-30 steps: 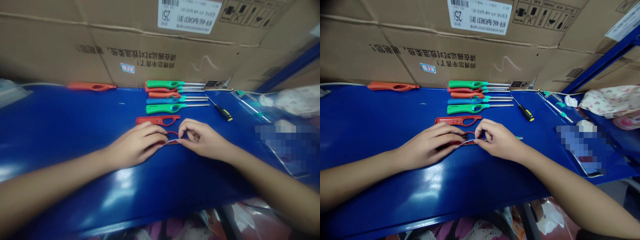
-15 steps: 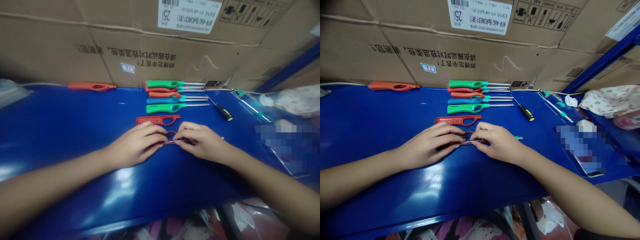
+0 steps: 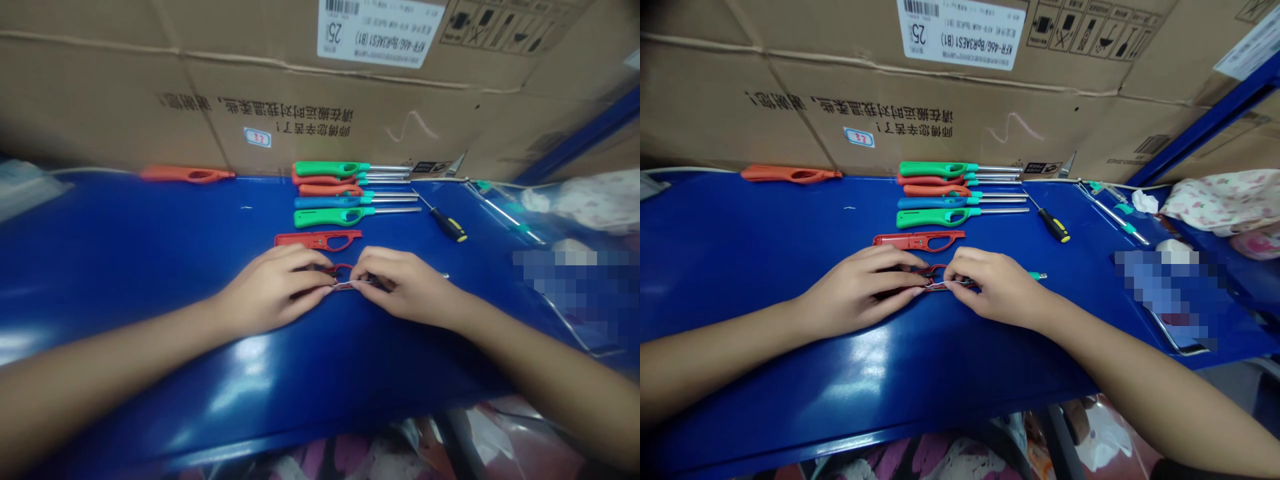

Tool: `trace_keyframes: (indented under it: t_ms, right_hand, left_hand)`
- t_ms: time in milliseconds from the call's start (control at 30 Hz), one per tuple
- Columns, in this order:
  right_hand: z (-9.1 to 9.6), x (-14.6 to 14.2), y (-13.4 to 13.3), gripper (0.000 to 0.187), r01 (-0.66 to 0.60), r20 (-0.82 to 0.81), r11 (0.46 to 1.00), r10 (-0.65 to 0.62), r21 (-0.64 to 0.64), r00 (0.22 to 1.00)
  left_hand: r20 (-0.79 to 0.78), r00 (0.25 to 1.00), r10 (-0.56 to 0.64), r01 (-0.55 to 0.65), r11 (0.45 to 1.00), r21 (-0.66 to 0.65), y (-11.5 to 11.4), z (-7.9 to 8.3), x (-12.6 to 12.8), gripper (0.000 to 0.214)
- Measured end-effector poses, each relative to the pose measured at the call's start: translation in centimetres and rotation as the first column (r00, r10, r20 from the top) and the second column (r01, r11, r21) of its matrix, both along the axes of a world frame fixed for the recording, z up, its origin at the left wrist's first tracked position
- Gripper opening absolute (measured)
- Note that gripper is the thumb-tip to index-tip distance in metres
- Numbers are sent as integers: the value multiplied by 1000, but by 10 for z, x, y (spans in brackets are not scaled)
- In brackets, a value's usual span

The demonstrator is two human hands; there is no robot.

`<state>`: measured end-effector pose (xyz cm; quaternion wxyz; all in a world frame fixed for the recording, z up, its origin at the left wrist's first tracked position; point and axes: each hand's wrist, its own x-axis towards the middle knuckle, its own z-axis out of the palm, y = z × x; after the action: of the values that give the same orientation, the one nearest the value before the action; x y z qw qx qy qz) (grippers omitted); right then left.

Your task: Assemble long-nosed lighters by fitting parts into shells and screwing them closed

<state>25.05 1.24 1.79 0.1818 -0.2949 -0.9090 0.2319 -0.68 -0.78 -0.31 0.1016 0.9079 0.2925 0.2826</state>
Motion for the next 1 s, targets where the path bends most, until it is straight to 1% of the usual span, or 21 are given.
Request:
trace_keyframes:
  t_ms: [100,233,367,467,567,667,733,833,900,1000]
  right_hand:
    - [0,0,0,8,6,-4,1000,-6,3,1000]
    - [0,0,-1,7,12,16,1000,-12,-7,1000]
    - [0,1,-1,7,16,21,1000,-16,-22,1000]
    - [0,1,-2,8,19,17,1000,-19,-24,1000]
    - [0,1,-3,9,14,15,1000,-14,-26,1000]
    - [1,0,-4,15,14,28,999,-13,-35,1000]
    - [1,0,-4,19,14,43,999,-12,-42,999]
    - [0,0,-4,19,5,62,999,-2,-49,998]
    - [-1,0,-4,17,7,57,999,-4,-52,998]
    - [-2,-1,-4,14,13,23,998,-12,-56,1000]
  left_hand:
    - [53,998,32,-35,998,50,0,-1,1,13]
    - [27,998,57,-58,996,64,-3,3,2,11]
    - [-2,995,104,-103,994,21,-6,5,4,10]
    - [18,995,98,-97,995,-18,-7,3,5,11]
    - [60,995,85,-84,996,-18,-7,2,6,9]
    - [97,993,65,-68,997,26,-8,4,7,5]
    - [96,994,45,-54,995,83,-9,6,7,1]
    - [41,999,10,-18,979,204,-11,9,8,6]
    - [2,1000,1,-1,966,259,-11,10,8,7]
    - [-21,1000,12,-6,966,260,-10,9,8,7]
